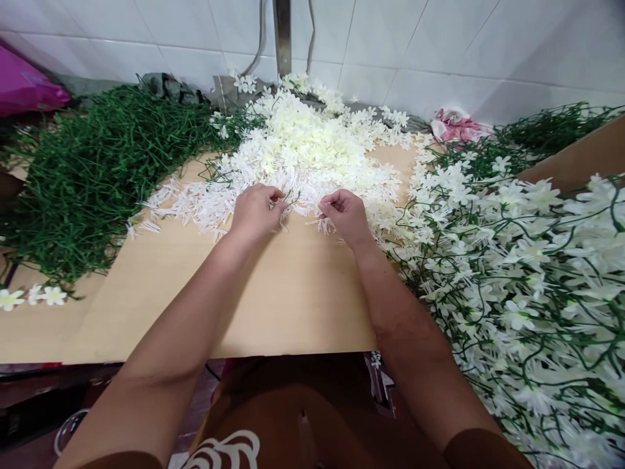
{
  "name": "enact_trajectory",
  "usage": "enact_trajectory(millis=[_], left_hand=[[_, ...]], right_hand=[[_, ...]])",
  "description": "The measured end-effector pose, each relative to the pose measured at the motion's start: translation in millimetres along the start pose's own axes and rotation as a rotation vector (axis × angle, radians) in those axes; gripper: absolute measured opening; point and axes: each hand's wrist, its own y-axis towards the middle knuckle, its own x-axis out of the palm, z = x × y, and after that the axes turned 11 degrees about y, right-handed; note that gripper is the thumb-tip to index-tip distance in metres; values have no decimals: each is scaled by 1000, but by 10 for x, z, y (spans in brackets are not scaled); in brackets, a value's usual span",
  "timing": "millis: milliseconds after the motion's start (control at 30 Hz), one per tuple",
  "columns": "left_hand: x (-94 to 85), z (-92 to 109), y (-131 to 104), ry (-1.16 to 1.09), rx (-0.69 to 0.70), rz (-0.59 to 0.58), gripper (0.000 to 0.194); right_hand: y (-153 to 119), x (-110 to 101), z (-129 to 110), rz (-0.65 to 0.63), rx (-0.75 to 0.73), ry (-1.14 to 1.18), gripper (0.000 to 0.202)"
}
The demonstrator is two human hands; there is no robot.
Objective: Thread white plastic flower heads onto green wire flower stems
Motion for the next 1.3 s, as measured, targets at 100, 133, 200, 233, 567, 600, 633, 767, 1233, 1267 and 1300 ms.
enact_trajectory(millis=[100, 133, 200, 233, 567, 600, 633, 767, 1233, 1267, 1300], left_hand=[[115, 124, 35, 153, 71, -5, 25], [160, 170, 61, 188, 78, -6, 23], [228, 240, 127, 225, 85, -1, 18], [240, 257, 164, 225, 83, 6, 17], [-451, -133, 691, 26, -130, 283, 19], [-505, -162, 721, -16, -148, 298, 18], [-539, -172, 728, -87, -163, 293, 16], [-481, -41, 493, -552, -263, 152, 13], [-55, 212, -278, -980, -316, -431, 28], [-44, 207, -273, -998, -320, -441, 30], [-32, 204, -268, -1010, -322, -446, 31]], right_hand=[[-16, 16, 14, -18, -1, 11, 30], [-20, 17, 18, -22, 4, 17, 31], [-21, 9, 32, -24, 19, 35, 32], [-18, 2, 43, -24, 26, 43, 33], [-27, 26, -3, -47, 142, 263, 46], [-36, 32, -32, -38, 161, 294, 48], [-45, 37, -57, -29, 177, 317, 49], [-65, 56, -90, -16, 212, 337, 50], [-139, 163, 31, -144, 268, 311, 43], [-136, 154, 39, -146, 272, 309, 42], [-132, 145, 46, -151, 275, 303, 42]])
